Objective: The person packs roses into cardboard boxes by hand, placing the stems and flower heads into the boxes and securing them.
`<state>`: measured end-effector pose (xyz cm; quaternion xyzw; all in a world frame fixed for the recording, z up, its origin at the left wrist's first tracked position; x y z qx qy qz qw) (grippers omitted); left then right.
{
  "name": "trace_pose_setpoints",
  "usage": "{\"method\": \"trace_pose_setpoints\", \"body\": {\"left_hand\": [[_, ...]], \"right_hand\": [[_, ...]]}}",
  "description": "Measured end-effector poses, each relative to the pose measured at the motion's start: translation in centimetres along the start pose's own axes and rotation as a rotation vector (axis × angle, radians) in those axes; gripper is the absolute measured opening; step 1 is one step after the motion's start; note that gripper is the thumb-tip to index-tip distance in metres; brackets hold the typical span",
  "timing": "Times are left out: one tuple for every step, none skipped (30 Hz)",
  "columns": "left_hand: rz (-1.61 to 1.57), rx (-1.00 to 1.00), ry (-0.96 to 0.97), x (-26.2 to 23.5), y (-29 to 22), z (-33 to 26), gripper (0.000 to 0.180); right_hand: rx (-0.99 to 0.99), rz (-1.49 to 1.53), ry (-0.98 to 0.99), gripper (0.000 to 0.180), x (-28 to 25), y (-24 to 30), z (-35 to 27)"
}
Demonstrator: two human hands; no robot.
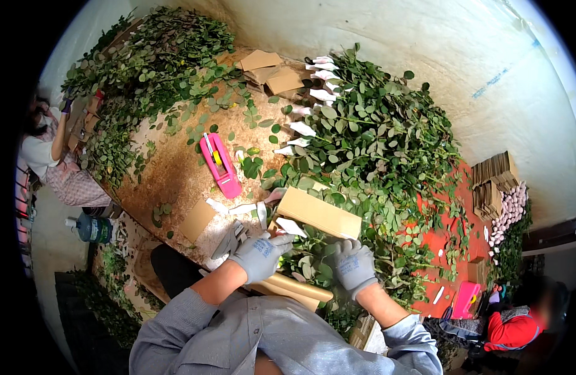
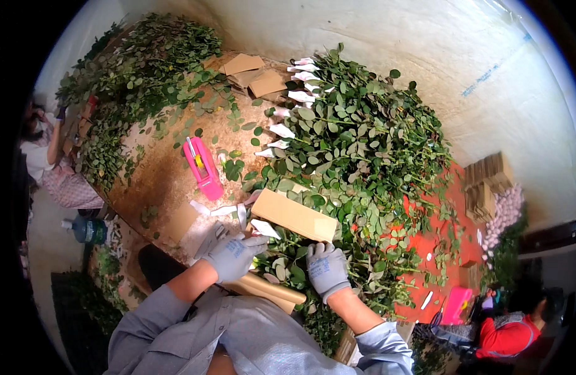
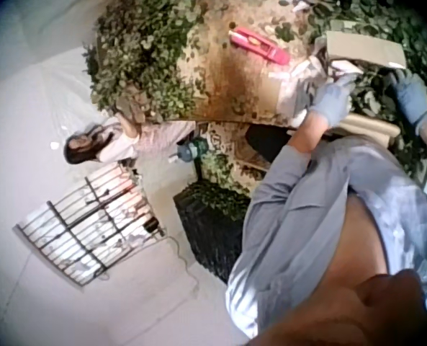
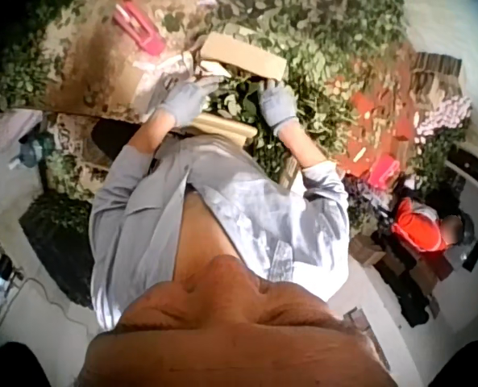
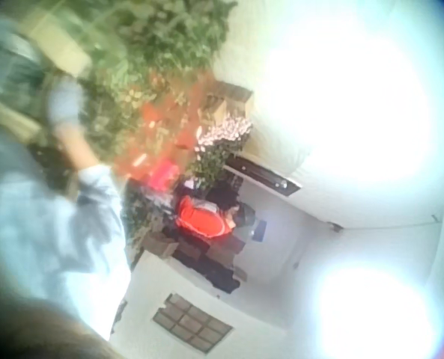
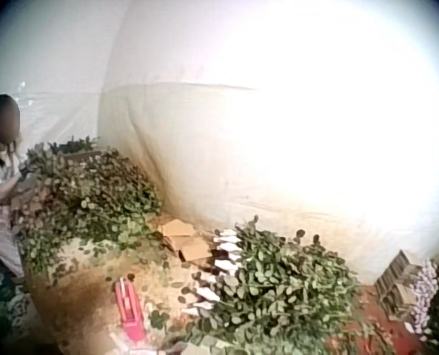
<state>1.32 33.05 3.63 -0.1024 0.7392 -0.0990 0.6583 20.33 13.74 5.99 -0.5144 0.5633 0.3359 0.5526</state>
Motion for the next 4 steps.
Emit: {"method": "trace_pose_setpoints", "body": {"left_hand": [[0.0, 0.0, 0.003, 0.3, 0.1, -0.1, 0.045], [-0.004, -0.012, 0.01, 0.3, 0.1, 0.0, 0.044], [0.021, -0.005, 0.017, 0.3, 0.1, 0.1, 0.045], [0.046, -0.003, 0.03, 0.1, -0.1, -0.1, 0.046]], "right_hand": [[0.019, -0.024, 0.026, 0.021, -0.1, 0.6, 0.1], [0.068, -0.079, 0.018, 0.023, -0.4, 1.0, 0.0], [0.099, -0.089, 0.009, 0.027, -1.3, 1.5, 0.0], [0.125, -0.095, 0.001, 0.031, -2.9, 2.0, -0.1]]}}
Point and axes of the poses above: each hand's wrist, its own z-axis towards the middle knuckle, its own x-axis out of the palm, y = z × x, the point moved 1 cm from there along z, towards the middle knuckle, and after that the axes turned 5 degrees about z, right-handed, at the moved point
